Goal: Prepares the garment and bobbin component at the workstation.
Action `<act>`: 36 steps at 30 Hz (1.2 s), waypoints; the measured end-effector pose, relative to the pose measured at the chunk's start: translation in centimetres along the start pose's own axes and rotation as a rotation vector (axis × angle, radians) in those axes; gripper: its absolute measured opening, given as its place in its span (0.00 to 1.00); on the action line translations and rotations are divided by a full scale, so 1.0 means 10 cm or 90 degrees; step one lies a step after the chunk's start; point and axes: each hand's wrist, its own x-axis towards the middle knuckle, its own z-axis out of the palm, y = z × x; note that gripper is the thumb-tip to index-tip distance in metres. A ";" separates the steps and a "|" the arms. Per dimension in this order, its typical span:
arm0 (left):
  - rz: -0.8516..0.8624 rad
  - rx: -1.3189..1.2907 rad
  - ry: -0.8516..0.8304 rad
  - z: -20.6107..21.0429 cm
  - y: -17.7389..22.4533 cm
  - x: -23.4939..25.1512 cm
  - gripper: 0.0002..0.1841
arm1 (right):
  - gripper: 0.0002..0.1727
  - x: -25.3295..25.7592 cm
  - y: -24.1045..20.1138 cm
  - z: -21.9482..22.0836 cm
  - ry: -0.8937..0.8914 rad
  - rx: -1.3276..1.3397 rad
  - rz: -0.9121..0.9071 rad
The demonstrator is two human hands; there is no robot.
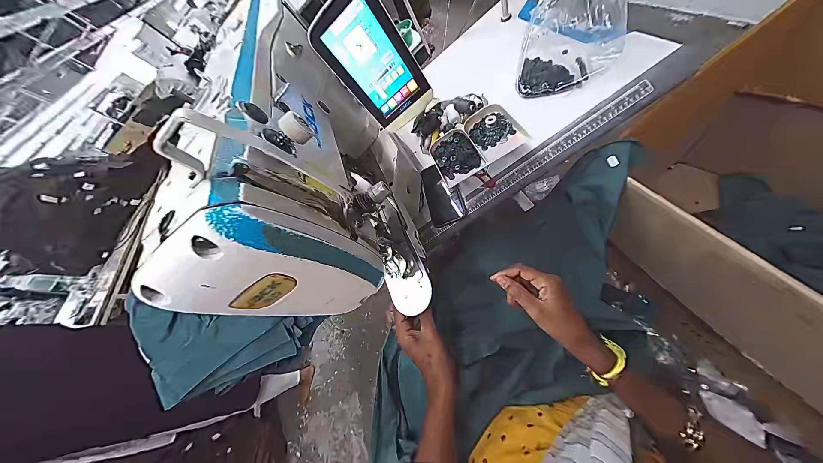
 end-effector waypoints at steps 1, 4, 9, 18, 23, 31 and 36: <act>0.011 0.013 0.011 -0.01 -0.02 0.04 0.16 | 0.13 0.00 0.01 0.02 -0.003 -0.001 -0.002; 0.009 0.005 0.023 -0.01 -0.02 0.15 0.10 | 0.13 0.02 0.01 0.07 -0.023 0.003 -0.003; 0.082 -0.025 -0.065 -0.16 -0.07 0.18 0.11 | 0.14 0.00 -0.06 0.18 -0.091 -0.018 0.014; 0.381 0.051 -0.173 -0.85 -0.13 -0.12 0.06 | 0.14 -0.24 -0.37 0.51 -0.225 -0.061 -0.095; 0.379 0.044 -0.156 -0.95 -0.10 -0.13 0.06 | 0.20 -0.27 -0.52 0.83 -0.245 -0.045 -0.163; 0.140 0.131 -0.314 -0.94 -0.22 -0.05 0.13 | 0.26 -0.26 -0.48 0.97 -0.404 0.124 0.428; -0.060 -0.007 -0.345 -0.99 -0.22 -0.05 0.19 | 0.20 -0.25 -0.40 0.97 -0.311 0.079 0.449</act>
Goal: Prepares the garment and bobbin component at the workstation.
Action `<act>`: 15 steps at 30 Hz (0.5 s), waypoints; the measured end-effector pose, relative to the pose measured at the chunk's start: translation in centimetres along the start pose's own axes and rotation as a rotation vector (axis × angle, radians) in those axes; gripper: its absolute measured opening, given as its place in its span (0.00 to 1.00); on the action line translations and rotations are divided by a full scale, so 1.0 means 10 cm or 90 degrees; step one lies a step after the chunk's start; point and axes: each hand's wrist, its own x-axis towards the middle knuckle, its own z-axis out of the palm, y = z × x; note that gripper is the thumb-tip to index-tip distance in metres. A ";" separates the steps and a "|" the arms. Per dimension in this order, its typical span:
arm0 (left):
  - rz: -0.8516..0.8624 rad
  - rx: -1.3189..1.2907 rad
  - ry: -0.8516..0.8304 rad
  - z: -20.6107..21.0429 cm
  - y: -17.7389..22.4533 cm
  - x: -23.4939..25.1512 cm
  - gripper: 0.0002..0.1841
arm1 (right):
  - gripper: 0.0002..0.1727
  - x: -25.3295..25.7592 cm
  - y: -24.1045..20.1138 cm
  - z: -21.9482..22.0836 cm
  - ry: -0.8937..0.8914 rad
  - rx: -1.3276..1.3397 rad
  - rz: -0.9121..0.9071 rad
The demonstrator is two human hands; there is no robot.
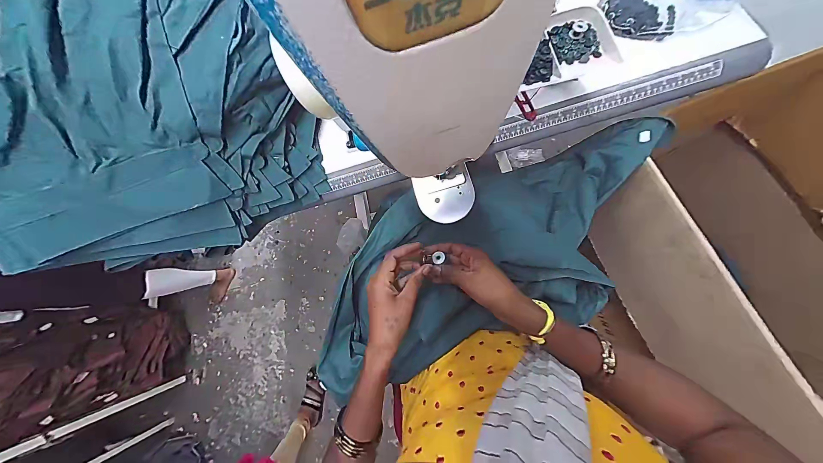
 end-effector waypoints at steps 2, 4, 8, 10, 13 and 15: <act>-0.103 -0.164 -0.020 -0.02 0.05 0.00 0.20 | 0.17 0.02 0.12 -0.02 0.044 -0.113 -0.127; -0.190 -0.283 -0.056 -0.03 0.07 0.00 0.17 | 0.18 0.04 0.21 -0.06 0.092 -0.297 -0.261; -0.166 -0.094 -0.112 0.01 0.00 -0.03 0.18 | 0.16 0.06 0.26 -0.06 0.159 -0.495 -0.409; -0.130 0.035 -0.077 0.06 -0.06 -0.04 0.21 | 0.16 0.06 0.24 -0.05 0.151 -0.514 -0.422; -0.105 0.042 -0.054 0.08 -0.09 -0.02 0.15 | 0.18 0.06 0.22 -0.06 0.115 -0.455 -0.398; -0.110 0.012 -0.068 0.05 -0.06 -0.02 0.13 | 0.17 0.06 0.18 -0.11 0.068 -0.345 -0.349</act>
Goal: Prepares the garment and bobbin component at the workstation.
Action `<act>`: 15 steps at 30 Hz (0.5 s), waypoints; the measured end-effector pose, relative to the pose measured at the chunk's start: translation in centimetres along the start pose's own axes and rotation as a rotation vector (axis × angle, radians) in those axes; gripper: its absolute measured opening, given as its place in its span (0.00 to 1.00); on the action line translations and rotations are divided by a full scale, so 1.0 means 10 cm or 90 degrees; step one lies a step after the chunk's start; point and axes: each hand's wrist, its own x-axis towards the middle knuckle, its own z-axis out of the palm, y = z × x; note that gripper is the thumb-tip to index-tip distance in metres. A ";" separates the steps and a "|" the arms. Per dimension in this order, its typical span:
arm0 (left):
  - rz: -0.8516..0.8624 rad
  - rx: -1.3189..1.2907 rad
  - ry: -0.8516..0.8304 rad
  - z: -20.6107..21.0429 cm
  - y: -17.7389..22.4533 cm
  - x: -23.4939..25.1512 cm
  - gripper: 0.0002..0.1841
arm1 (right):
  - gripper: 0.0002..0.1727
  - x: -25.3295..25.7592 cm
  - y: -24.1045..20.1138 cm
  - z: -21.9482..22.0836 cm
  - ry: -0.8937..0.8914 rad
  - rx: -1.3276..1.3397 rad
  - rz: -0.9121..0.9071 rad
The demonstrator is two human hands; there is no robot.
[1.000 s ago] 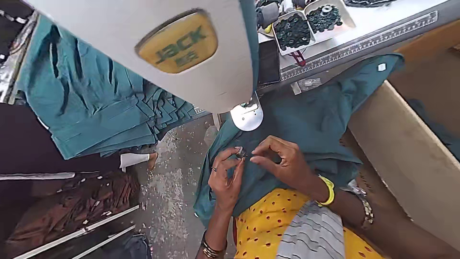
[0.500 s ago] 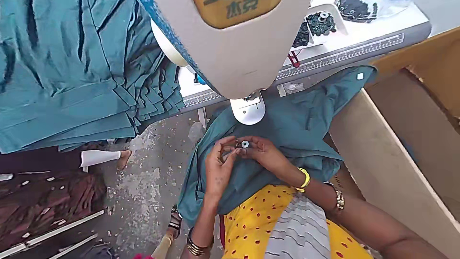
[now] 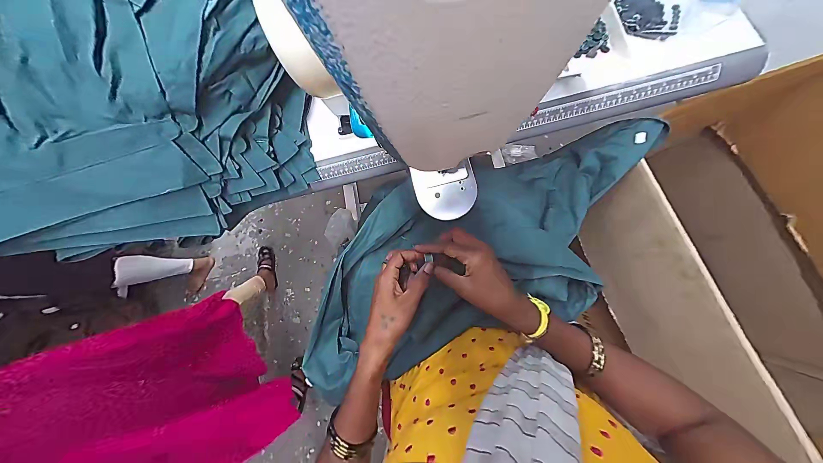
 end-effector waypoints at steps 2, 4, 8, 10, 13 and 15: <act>-0.007 -0.024 -0.020 -0.02 0.02 -0.01 0.14 | 0.16 0.00 0.01 -0.04 -0.015 0.098 0.029; -0.003 -0.034 -0.032 -0.03 0.04 -0.01 0.13 | 0.16 0.00 0.02 -0.06 -0.019 0.144 0.032; 0.025 -0.011 -0.036 -0.04 0.05 0.00 0.14 | 0.16 -0.01 0.02 -0.09 -0.020 0.169 0.050; 0.032 0.017 -0.023 -0.07 0.05 0.01 0.15 | 0.16 0.00 0.02 -0.11 -0.028 0.185 0.064; 0.033 0.026 -0.006 -0.11 0.09 0.01 0.13 | 0.16 0.00 0.02 -0.11 -0.035 0.195 0.069; 0.036 0.043 0.005 -0.11 0.12 0.01 0.13 | 0.16 0.00 0.03 -0.11 -0.035 0.192 0.057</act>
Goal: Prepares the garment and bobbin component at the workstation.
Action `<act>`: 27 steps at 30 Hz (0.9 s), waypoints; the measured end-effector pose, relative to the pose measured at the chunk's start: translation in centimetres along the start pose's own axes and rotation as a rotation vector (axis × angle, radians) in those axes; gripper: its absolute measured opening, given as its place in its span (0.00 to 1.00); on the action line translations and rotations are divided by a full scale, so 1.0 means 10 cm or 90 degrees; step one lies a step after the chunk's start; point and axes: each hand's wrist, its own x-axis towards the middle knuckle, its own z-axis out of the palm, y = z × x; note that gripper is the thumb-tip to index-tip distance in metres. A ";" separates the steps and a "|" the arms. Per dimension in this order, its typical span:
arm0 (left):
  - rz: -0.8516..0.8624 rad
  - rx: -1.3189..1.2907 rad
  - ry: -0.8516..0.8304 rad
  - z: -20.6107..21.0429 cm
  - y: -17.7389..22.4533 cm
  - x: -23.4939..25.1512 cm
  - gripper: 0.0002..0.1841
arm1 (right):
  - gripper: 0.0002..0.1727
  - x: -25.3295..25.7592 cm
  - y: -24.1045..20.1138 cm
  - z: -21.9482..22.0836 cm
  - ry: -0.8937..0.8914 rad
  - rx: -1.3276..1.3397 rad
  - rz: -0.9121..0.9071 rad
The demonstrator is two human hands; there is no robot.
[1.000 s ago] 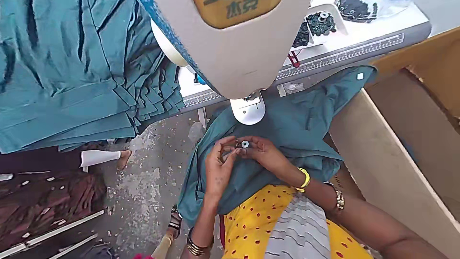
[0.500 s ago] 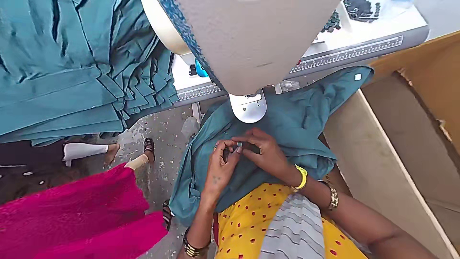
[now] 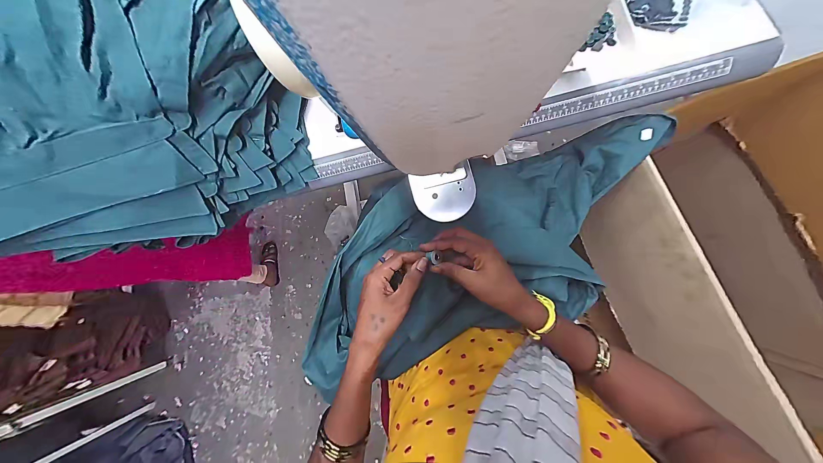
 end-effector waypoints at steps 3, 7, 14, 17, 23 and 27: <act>0.042 0.029 0.038 0.03 -0.03 0.01 0.10 | 0.15 -0.01 0.02 0.02 -0.001 -0.007 -0.027; 0.079 0.073 0.071 0.05 -0.08 0.02 0.09 | 0.16 -0.01 0.01 0.01 -0.018 0.014 0.014; 0.058 0.098 0.063 0.04 -0.07 0.03 0.09 | 0.16 -0.01 0.04 0.03 -0.003 0.028 0.050; 0.056 0.095 0.067 0.02 -0.07 0.05 0.08 | 0.18 0.01 0.00 0.00 -0.028 0.112 0.103; 0.047 0.107 0.070 0.03 -0.10 0.06 0.09 | 0.18 0.03 -0.08 -0.10 -0.078 0.230 0.231; 0.034 0.126 0.085 -0.04 -0.11 0.05 0.09 | 0.17 0.01 -0.04 -0.07 -0.042 0.199 0.182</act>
